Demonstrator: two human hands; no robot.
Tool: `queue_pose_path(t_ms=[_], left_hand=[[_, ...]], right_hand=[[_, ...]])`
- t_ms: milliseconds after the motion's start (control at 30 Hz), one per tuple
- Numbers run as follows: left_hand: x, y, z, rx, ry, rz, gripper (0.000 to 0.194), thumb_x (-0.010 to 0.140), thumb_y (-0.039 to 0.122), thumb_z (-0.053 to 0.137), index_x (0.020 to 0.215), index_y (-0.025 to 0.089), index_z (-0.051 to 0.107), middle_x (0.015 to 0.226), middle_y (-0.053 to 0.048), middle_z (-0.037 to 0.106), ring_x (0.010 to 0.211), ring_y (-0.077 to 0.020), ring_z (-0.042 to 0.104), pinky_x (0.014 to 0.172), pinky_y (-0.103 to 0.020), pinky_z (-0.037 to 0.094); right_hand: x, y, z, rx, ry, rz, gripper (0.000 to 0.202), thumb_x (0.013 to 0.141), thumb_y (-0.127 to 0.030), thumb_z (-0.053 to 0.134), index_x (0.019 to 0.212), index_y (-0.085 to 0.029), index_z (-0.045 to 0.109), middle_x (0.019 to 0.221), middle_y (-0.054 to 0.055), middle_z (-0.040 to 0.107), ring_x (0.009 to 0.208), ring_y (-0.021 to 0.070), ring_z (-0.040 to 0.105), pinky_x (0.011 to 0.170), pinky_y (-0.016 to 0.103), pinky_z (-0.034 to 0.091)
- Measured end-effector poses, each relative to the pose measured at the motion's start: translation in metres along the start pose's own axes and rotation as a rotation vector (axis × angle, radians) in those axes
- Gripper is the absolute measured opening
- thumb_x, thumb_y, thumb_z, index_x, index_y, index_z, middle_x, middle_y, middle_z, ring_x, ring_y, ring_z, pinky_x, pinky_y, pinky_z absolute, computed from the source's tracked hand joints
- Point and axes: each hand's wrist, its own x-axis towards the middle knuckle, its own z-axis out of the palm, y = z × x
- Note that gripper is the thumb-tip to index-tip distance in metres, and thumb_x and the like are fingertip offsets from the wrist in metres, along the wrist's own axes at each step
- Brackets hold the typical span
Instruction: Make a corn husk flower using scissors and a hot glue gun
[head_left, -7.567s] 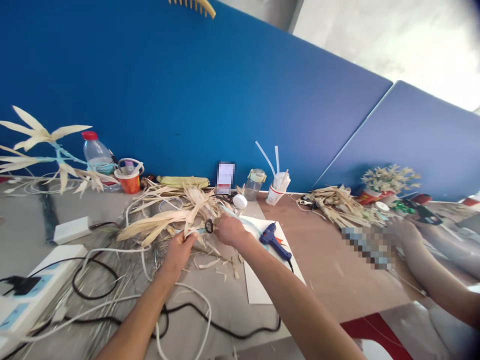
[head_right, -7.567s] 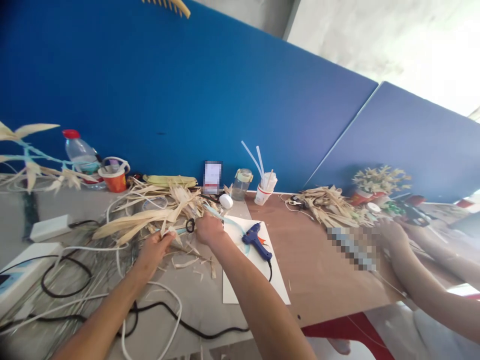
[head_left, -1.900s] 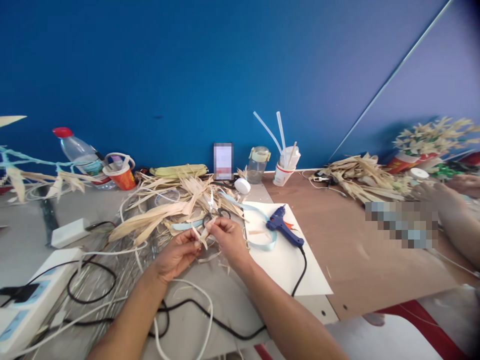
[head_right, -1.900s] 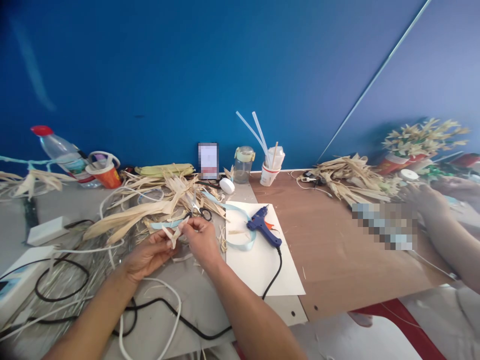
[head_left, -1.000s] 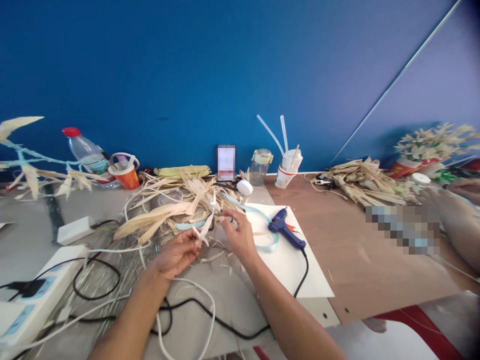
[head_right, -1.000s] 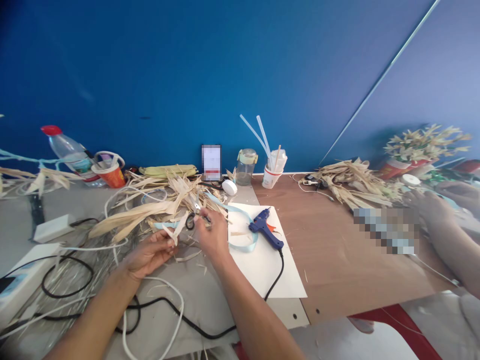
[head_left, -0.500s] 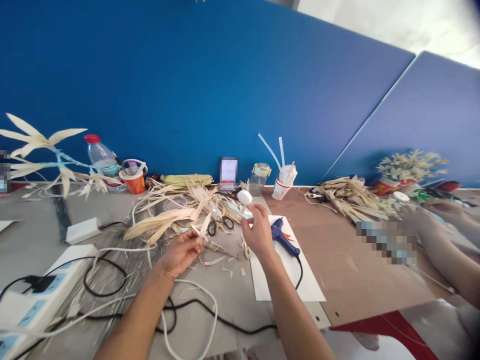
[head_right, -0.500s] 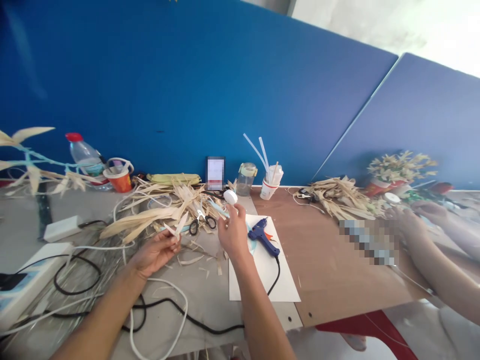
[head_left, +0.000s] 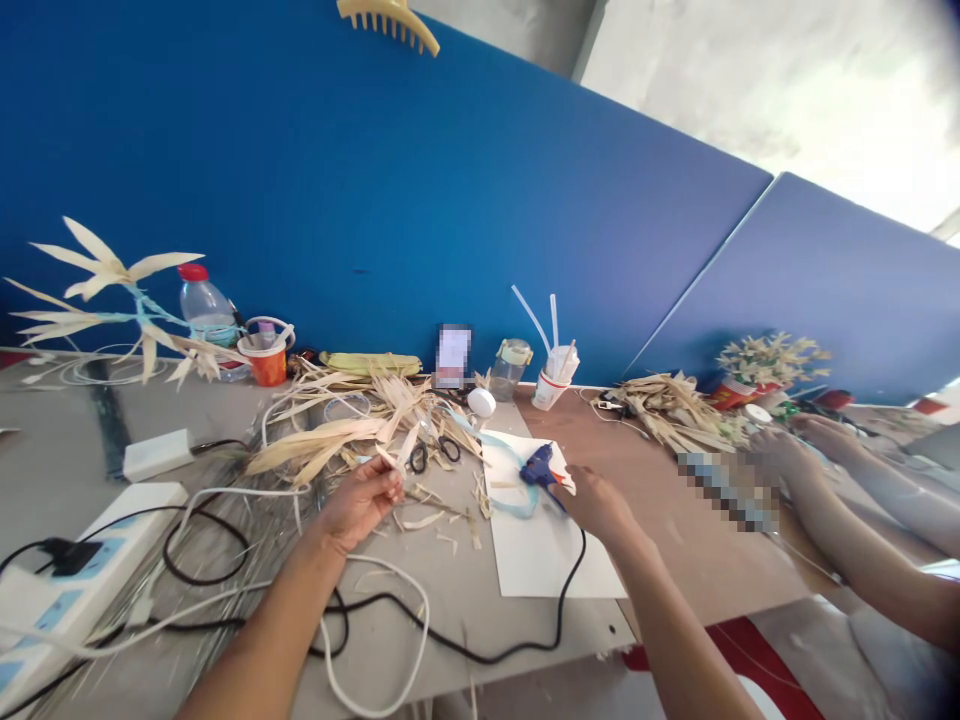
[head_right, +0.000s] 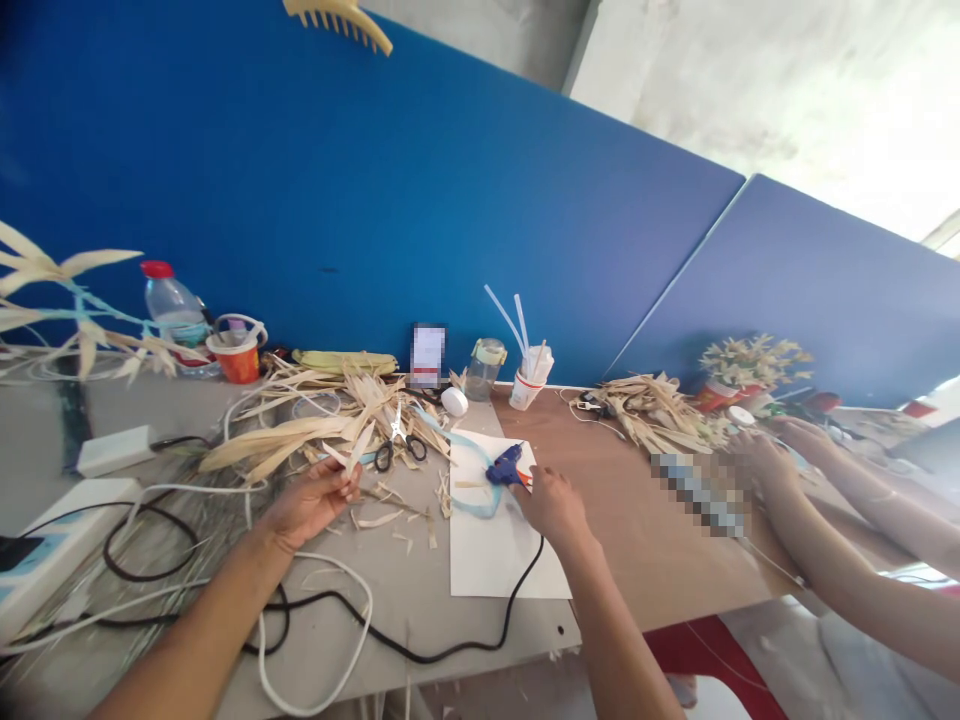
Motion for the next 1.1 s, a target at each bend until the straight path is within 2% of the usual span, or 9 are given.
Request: queue_pose_path(t_ms=[167,333,467,567,700,800,867,967,1100], left_hand=[[-0.001,0.001,-0.002,0.029,0.015,-0.016,0.019,0.062,0.011,0.080,0.068,0.012,0.062,0.064,-0.001,0.058,0.056,-0.0079,0.050,0.056,-0.020,0.043],[-0.001,0.003,0.000,0.000,0.027,-0.017,0.021,0.059,0.010,0.082,0.066,0.011,0.062,0.065,-0.002,0.059,0.057,-0.0077,0.052,0.058,-0.020,0.046],[-0.001,0.004,0.003,-0.024,0.041,-0.021,0.020,0.059,0.010,0.082,0.066,0.011,0.063,0.067,-0.002,0.059,0.056,-0.0067,0.050,0.057,-0.019,0.046],[-0.002,0.004,0.003,-0.022,0.040,-0.024,0.018,0.061,0.010,0.080,0.066,0.012,0.063,0.067,-0.001,0.059,0.056,-0.0070,0.050,0.057,-0.020,0.046],[-0.001,0.003,0.001,-0.025,0.032,-0.012,0.017,0.063,0.009,0.078,0.065,0.012,0.062,0.067,-0.002,0.058,0.056,-0.0074,0.050,0.057,-0.021,0.046],[-0.001,0.003,0.000,-0.035,0.033,-0.022,0.016,0.064,0.008,0.077,0.066,0.012,0.061,0.067,-0.002,0.058,0.057,-0.0079,0.050,0.057,-0.021,0.046],[-0.001,0.003,0.001,-0.036,0.032,-0.033,0.016,0.064,0.007,0.077,0.067,0.011,0.062,0.067,-0.002,0.058,0.057,-0.0080,0.050,0.057,-0.021,0.046],[-0.001,0.002,0.002,-0.037,0.027,-0.034,0.016,0.064,0.008,0.077,0.067,0.011,0.061,0.067,-0.002,0.058,0.057,-0.0081,0.050,0.057,-0.021,0.045],[-0.003,0.003,0.002,-0.047,0.046,-0.023,0.018,0.063,0.008,0.079,0.067,0.012,0.061,0.067,-0.002,0.057,0.056,-0.0074,0.049,0.057,-0.022,0.045]], right_hand=[[-0.006,-0.012,0.018,-0.016,-0.115,0.012,0.056,0.082,-0.039,0.056,0.131,-0.014,0.049,0.124,0.019,0.057,0.114,0.0329,0.055,0.085,0.039,0.042],[-0.001,-0.010,0.023,-0.047,-0.027,0.026,0.040,0.086,-0.022,0.048,0.124,-0.012,0.053,0.116,0.018,0.062,0.103,0.0299,0.062,0.082,0.037,0.041],[0.003,0.002,0.029,0.015,0.040,0.000,0.045,0.086,-0.010,0.042,0.131,-0.010,0.044,0.116,0.020,0.063,0.099,0.0271,0.064,0.078,0.033,0.041],[0.006,0.009,0.031,0.126,0.057,0.029,0.045,0.084,-0.007,0.042,0.130,-0.009,0.044,0.114,0.020,0.065,0.097,0.0260,0.065,0.077,0.031,0.042],[0.012,0.019,0.028,0.417,0.130,0.119,0.038,0.079,-0.014,0.050,0.117,-0.011,0.054,0.104,0.014,0.068,0.094,0.0243,0.064,0.076,0.030,0.044],[0.010,0.022,0.018,0.762,0.268,0.200,0.027,0.072,-0.035,0.062,0.091,-0.015,0.060,0.075,0.006,0.065,0.073,0.0228,0.061,0.063,0.030,0.044],[0.005,0.017,0.006,1.108,0.340,0.156,0.027,0.069,-0.043,0.064,0.078,-0.018,0.058,0.060,0.000,0.055,0.058,0.0177,0.054,0.056,0.029,0.040],[-0.007,-0.006,-0.012,1.553,0.198,-0.144,0.026,0.066,-0.040,0.070,0.078,-0.019,0.060,0.059,-0.002,0.052,0.055,0.0139,0.050,0.057,0.028,0.041],[-0.023,-0.051,-0.025,1.624,-0.060,-0.243,0.031,0.061,-0.036,0.073,0.085,-0.016,0.067,0.062,0.003,0.061,0.061,0.0168,0.055,0.059,0.029,0.042]])
